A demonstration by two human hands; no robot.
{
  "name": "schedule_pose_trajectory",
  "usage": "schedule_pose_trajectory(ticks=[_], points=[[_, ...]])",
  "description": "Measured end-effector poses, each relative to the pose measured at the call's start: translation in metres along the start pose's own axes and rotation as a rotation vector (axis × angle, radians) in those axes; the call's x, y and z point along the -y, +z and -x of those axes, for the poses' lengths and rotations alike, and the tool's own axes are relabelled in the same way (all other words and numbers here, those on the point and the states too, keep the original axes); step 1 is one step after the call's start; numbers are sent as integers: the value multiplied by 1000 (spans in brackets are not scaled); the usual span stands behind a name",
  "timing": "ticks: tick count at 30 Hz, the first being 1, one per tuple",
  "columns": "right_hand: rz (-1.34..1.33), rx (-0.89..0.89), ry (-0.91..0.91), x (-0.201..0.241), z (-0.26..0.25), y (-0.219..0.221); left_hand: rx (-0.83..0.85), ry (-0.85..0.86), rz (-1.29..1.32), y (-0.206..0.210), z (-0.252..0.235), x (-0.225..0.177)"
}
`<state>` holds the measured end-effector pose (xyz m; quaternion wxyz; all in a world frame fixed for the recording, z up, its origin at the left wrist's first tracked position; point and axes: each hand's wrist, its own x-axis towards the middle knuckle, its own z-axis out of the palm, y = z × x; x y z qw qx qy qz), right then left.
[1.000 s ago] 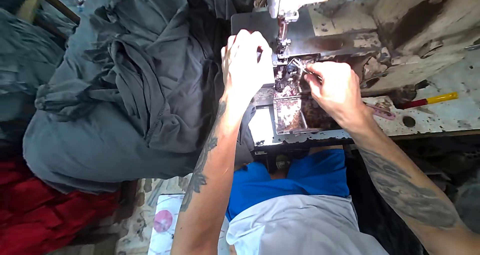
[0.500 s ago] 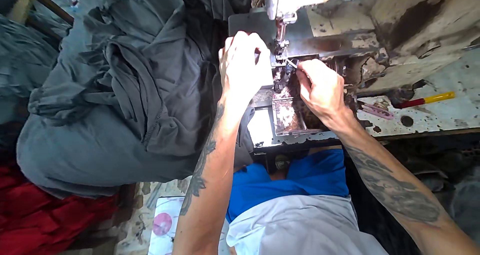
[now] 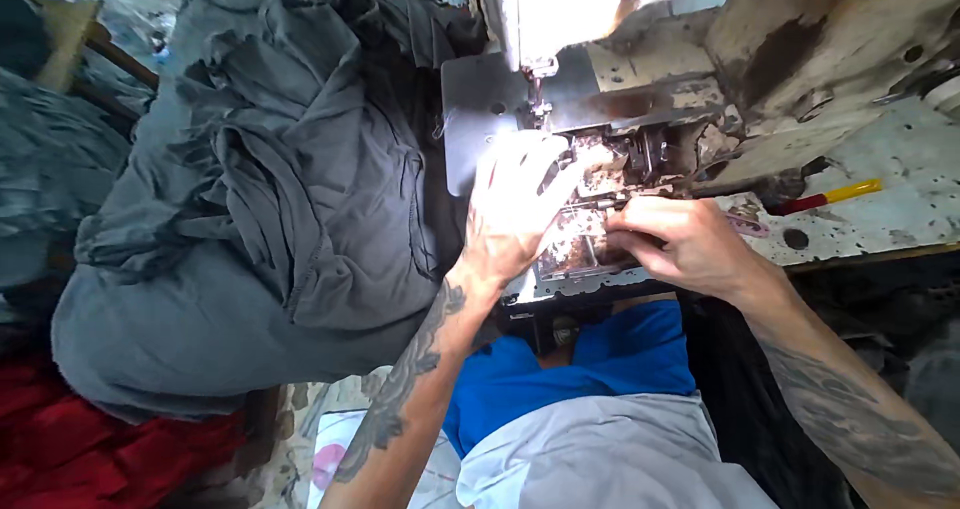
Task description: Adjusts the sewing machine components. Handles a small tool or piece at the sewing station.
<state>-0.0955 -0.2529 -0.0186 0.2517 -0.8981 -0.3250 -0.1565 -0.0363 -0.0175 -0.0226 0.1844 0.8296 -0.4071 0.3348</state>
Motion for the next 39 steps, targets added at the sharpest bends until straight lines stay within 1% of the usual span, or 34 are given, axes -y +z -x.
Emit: schedule_pose_trajectory(ticks=[2, 4, 6, 8, 10, 13, 18, 21, 23, 25, 27, 28, 29, 30, 31, 32, 34, 35, 36, 37, 38, 39], points=[[-37, 15, -25, -3, 7, -5, 33, 79, -35, 8, 6, -2], [-55, 2, -3, -5, 13, -8, 102, 93, -40, 5, 7, -6], [4, -48, 104, -7, 18, -11, 173, 77, -22, -2, 8, -17], [112, -104, 248, -12, 18, -10, 166, 56, -10, 4, 13, -25], [188, -144, 336, -27, 11, -2, 165, 54, 19, 13, 16, -29], [216, -196, 328, -46, 2, 10, 212, 48, 79, 23, 15, -30], [239, -226, 343, -53, -16, 21, 291, -13, 110, 34, 11, -22], [255, -208, 384, -41, -15, 14, 336, -51, 146, 34, 10, -22], [143, -190, 459, -25, -10, -4, 370, -95, 205, 29, 8, -23], [-42, -181, 575, -18, -19, -22, 454, -177, 298, 20, 7, -24], [-180, -79, 697, -27, -39, -32, 529, -247, 351, 8, 4, -27], [-216, -17, 734, -33, -45, -33, 525, -252, 352, 1, 4, -28], [-217, 1, 729, -33, -42, -33, 492, -242, 344, -7, 6, -29], [-186, -36, 678, -28, -30, -32, 433, -236, 329, -18, 9, -28], [-149, -80, 602, -20, -12, -34, 346, -247, 310, -29, 15, -27], [-108, -86, 549, -12, 6, -35, 260, -271, 288, -39, 25, -27], [41, -52, 471, 1, 43, -22, 157, -309, 160, -50, 48, -24], [128, -29, 437, 4, 56, -11, 160, -321, 80, -49, 59, -24], [209, -26, 401, 5, 66, 0, 211, -332, 4, -44, 69, -25], [269, -48, 374, 5, 72, 7, 270, -331, -70, -38, 75, -26], [297, -78, 361, 5, 73, 10, 291, -322, -128, -31, 78, -26], [297, -115, 364, 4, 69, 7, 259, -308, -159, -23, 76, -24]])
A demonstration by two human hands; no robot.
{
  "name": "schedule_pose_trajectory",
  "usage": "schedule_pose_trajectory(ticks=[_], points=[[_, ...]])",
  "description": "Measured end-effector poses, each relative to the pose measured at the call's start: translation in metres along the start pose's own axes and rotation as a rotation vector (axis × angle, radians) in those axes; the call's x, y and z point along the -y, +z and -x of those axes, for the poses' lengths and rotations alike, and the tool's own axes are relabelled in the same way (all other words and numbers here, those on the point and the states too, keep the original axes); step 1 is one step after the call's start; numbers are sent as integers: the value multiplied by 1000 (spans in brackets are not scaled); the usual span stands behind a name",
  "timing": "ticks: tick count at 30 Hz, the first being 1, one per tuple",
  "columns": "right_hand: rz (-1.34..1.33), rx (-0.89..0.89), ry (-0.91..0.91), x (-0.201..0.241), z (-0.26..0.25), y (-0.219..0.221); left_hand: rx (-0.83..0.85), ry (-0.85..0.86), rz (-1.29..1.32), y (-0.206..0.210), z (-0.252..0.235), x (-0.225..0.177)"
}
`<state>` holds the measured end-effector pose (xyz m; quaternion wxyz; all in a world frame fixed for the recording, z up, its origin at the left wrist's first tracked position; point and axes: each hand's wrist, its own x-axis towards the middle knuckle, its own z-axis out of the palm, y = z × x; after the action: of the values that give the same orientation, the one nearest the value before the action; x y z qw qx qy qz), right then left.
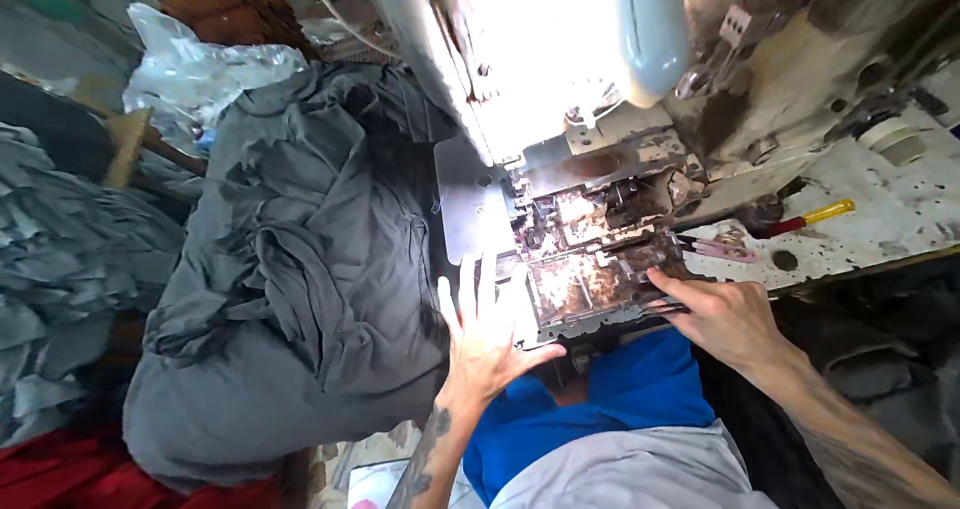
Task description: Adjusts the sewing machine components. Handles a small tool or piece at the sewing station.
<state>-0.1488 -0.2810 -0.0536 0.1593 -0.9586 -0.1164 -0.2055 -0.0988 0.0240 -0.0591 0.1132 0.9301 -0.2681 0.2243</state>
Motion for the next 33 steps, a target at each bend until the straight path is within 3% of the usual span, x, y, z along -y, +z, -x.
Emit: schedule_pose_trajectory(ticks=[6, 14, 17, 20, 24, 26, 28, 30, 31, 33], points=[[11, -106, 64, 10, -60, -32, -178, -109, 219, -1, -44, 3], [7, -117, -11, 7, -83, -5, -256, -214, 172, 5, -66, -1], [-85, -95, 58, 28, -72, -13, -266, -117, 354, -15, -55, -23], [-149, -88, -61, 48, -63, -13, -135, 74, 560, -30, -56, -43], [-214, -16, -189, 48, -62, -21, -120, 235, 499, -41, -58, -38], [-403, 165, -115, 39, -57, -38, -165, 223, 424, -51, -51, -30], [-787, 228, -3, 26, -49, -46, -233, 153, 494, -60, -41, -20], [-1357, 84, 49, 27, -43, -48, -346, 87, 616, -63, -38, -19], [-1505, -21, 28, 35, -43, -50, -411, 66, 670, -60, -39, -26], [-1456, -311, -58, 61, -49, -60, -528, 54, 755, -55, -42, -53]])
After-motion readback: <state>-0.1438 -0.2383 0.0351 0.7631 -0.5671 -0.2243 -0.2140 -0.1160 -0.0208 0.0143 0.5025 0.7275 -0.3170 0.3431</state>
